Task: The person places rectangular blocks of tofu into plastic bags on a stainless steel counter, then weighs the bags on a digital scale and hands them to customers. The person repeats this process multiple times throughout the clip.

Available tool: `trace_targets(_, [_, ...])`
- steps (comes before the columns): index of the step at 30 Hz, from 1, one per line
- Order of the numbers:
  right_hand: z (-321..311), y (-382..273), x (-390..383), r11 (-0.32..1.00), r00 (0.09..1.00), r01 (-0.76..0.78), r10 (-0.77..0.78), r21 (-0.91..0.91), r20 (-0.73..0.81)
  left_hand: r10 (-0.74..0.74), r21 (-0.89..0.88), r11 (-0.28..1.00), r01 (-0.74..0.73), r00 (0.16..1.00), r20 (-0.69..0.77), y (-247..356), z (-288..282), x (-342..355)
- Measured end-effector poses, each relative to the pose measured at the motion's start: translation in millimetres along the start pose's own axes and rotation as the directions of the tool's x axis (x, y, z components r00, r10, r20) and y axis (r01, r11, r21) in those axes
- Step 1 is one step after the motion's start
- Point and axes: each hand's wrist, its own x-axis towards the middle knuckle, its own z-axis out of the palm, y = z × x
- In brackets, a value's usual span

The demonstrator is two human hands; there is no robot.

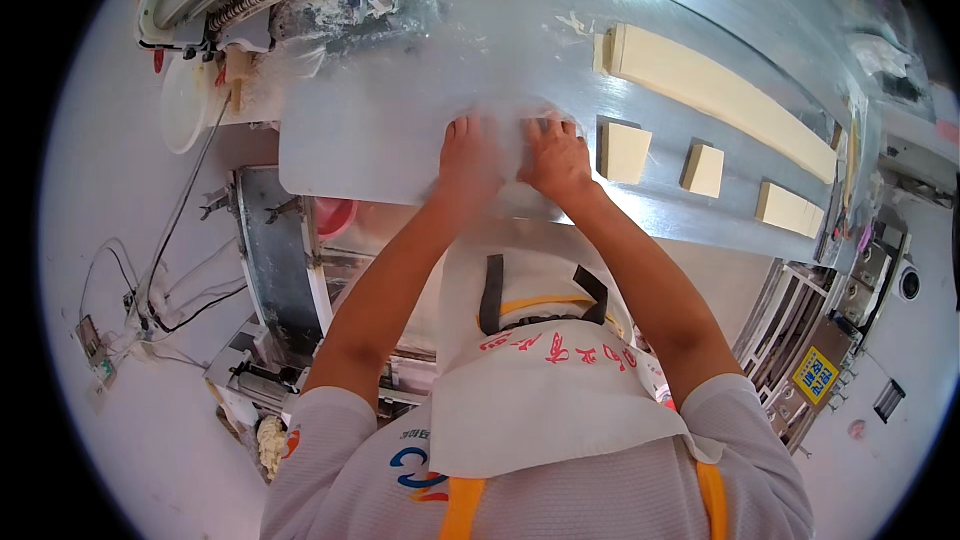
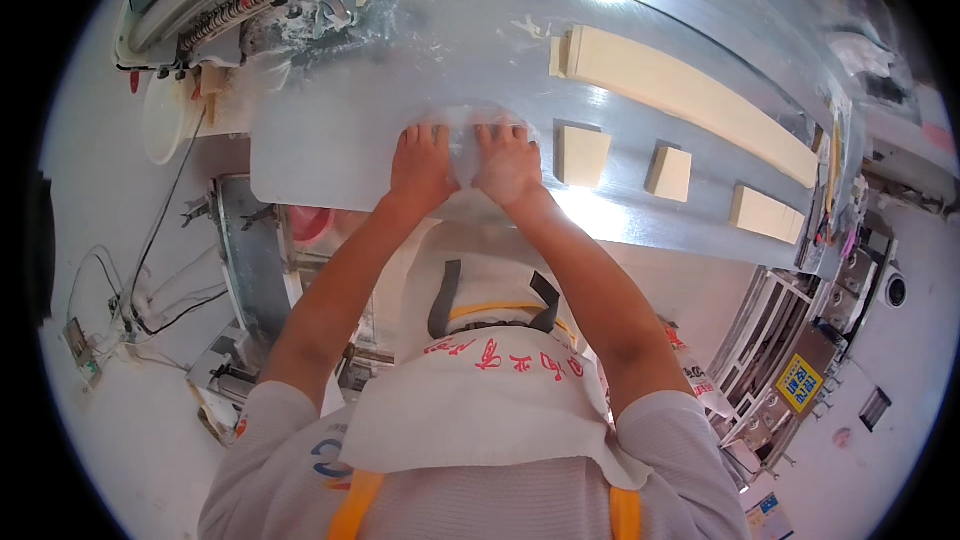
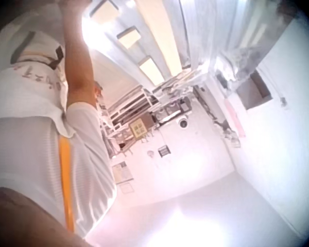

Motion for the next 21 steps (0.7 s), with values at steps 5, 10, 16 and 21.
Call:
trace_targets(5, [-36.4,30.3,-12.9,0.952,0.970,0.241,-0.230,0.187,-0.081,-0.072,0.148,0.987,0.064,0.996,0.052,3.7,25.5,12.3])
trace_targets(10, [-52.6,145.0,-7.1,0.913,0.923,0.258,-0.137,0.315,-0.361,-0.161,-0.331,0.937,0.111,0.979,-0.128,54.9,-31.3,-30.0])
trace_targets(16, [-23.3,195.2,-4.6,0.878,0.958,0.285,-0.248,0.385,-0.144,-0.283,-0.684,-0.027,0.729,0.650,0.705,131.1,63.6,-112.4])
trace_targets(21, [5.0,193.5,-39.8,0.889,0.970,0.242,-0.232,0.389,-0.075,-0.240,-0.689,-0.623,0.369,0.749,0.618,211.0,146.8,-113.3])
